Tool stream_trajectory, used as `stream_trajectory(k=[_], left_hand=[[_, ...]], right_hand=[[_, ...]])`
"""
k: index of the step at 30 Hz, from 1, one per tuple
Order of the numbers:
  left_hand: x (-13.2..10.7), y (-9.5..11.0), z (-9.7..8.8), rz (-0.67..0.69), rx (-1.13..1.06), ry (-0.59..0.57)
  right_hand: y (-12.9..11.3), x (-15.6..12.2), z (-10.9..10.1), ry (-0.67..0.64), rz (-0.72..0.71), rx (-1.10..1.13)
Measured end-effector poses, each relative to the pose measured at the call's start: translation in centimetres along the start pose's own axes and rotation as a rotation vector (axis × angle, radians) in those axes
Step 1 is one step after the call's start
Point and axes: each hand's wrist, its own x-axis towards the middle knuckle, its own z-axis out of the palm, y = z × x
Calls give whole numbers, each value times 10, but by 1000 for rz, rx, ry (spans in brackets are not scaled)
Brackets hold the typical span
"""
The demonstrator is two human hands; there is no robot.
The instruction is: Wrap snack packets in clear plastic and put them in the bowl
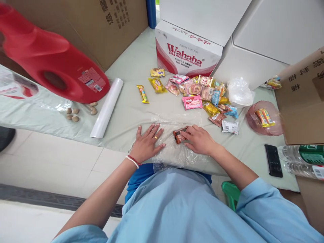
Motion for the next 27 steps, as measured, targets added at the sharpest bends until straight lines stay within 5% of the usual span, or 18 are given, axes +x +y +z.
stream_trajectory(k=[8, 12, 20, 27], left_hand=[[0, -1, 2, -3, 1, 11], [0, -1, 2, -3, 7, 8], [1, 1, 0, -8, -15, 17], [-1, 1, 1, -5, -22, 38]], right_hand=[[15, 26, 0, -80, -123, 71], [14, 36, 5, -109, -54, 78], [4, 26, -17, 2, 36, 137], [-18, 39, 10, -84, 100, 156]])
